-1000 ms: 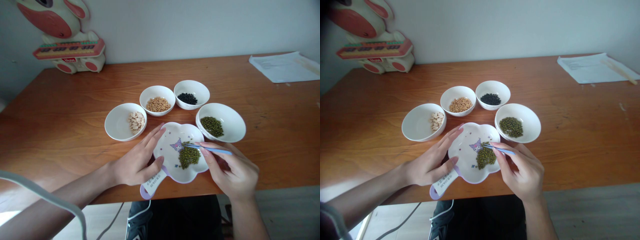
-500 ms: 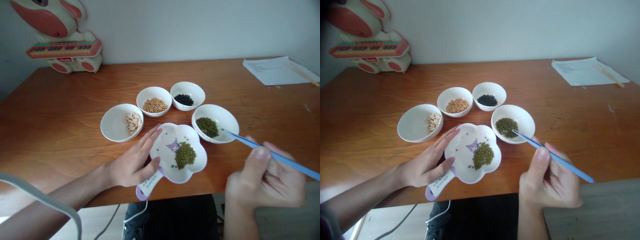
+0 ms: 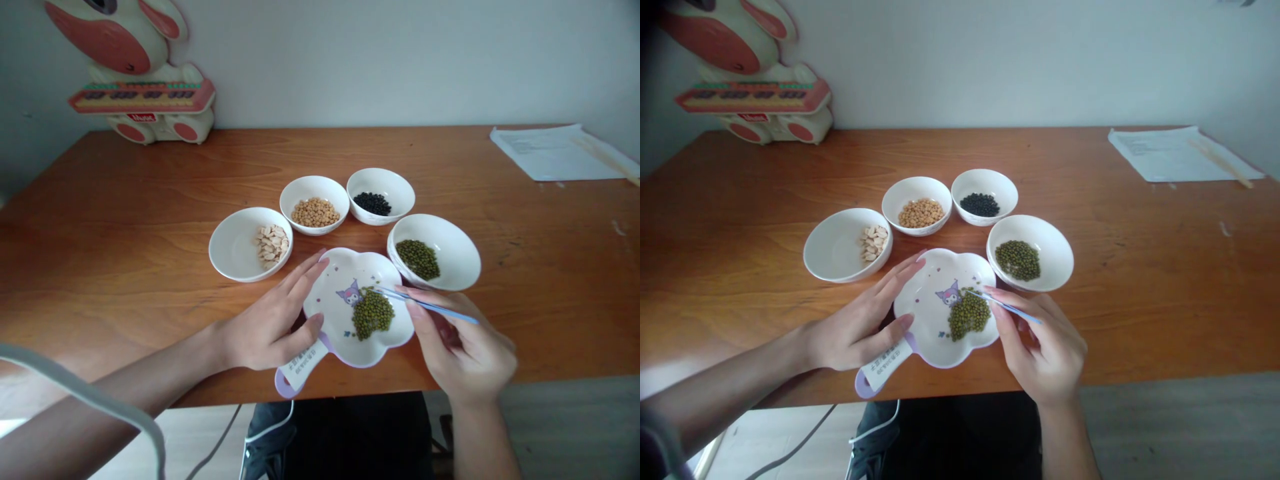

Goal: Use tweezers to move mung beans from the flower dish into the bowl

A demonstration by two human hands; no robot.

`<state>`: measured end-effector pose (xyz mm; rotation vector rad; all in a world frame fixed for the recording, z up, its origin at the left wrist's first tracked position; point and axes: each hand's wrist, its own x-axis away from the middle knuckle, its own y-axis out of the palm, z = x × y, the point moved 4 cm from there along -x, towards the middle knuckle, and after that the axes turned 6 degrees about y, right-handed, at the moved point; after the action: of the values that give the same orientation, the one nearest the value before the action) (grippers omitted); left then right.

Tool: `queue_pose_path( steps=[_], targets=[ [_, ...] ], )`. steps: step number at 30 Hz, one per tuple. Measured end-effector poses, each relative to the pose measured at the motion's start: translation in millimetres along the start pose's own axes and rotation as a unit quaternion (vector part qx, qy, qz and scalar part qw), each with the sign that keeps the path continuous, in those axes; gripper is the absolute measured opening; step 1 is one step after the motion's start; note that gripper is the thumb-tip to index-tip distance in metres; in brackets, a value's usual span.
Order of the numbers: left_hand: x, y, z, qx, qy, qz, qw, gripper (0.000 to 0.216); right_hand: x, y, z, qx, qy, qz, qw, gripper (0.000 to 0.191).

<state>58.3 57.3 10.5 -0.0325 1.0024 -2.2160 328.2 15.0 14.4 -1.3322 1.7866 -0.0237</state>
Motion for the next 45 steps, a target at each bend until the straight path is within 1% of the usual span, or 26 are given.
queue_pose_path(
  steps=[2, 7, 11, 18, 26, 31, 33, 35, 37, 39, 40, 42, 45],
  targets=[
    [-0.2, 0.8, -0.2, -0.003, 0.004, 0.002, 1.0, 0.085, -3.6, 4.0, -1.3, 0.002, -0.004, -0.02, 1.0, 0.04],
    [0.0, 1.7, -0.2, -0.011, 0.018, 0.003, 1.0, 0.084, -5.0, 6.6, -3.8, 0.032, -0.011, -0.033, 0.999, 0.034],
    [-0.2, 0.8, 0.3, -0.013, 0.022, 0.006, 1.0, 0.084, -4.9, 7.6, -3.6, 0.031, -0.014, -0.044, 0.998, 0.034],
    [-1.1, 1.4, -0.1, -0.008, 0.019, 0.005, 1.0, 0.084, -7.0, 8.3, -3.8, 0.043, -0.016, -0.034, 0.998, 0.032],
    [-0.4, 1.3, -0.5, -0.007, 0.012, 0.003, 1.0, 0.085, -7.1, 8.9, -2.6, 0.03, -0.014, -0.039, 0.999, 0.032],
    [-0.2, 0.9, -0.2, -0.007, 0.011, 0.001, 1.0, 0.084, -7.8, 6.3, -4.8, 0.045, -0.025, -0.024, 0.998, 0.033],
    [-0.5, 1.1, -0.2, -0.009, 0.007, -0.001, 1.0, 0.084, -4.5, 3.5, -5.1, 0.049, -0.024, -0.006, 0.998, 0.035],
    [-0.7, 1.4, -0.1, -0.012, 0.004, -0.002, 1.0, 0.084, 0.5, -0.7, -3.5, 0.062, 0.0, 0.04, 0.997, 0.036],
    [-0.7, 1.7, 0.1, -0.014, 0.003, -0.002, 1.0, 0.084, 5.6, -6.4, -0.6, 0.067, 0.042, 0.124, 0.989, 0.032],
    [-0.3, 1.6, 0.3, -0.014, 0.002, -0.002, 1.0, 0.084, 9.3, -10.9, 2.7, 0.043, 0.086, 0.216, 0.972, 0.027],
    [0.0, 1.4, 0.4, -0.013, 0.002, -0.002, 1.0, 0.084, 10.0, -11.6, 4.6, 0.023, 0.106, 0.251, 0.962, 0.026],
    [0.8, 0.7, 0.5, -0.01, 0.0, -0.001, 1.0, 0.084, 9.2, -10.2, 8.1, -0.013, 0.141, 0.284, 0.948, 0.024],
    [1.9, 0.1, 0.1, -0.005, -0.008, 0.0, 1.0, 0.084, 7.3, -7.8, 9.7, -0.031, 0.152, 0.285, 0.946, 0.024]
  ],
)
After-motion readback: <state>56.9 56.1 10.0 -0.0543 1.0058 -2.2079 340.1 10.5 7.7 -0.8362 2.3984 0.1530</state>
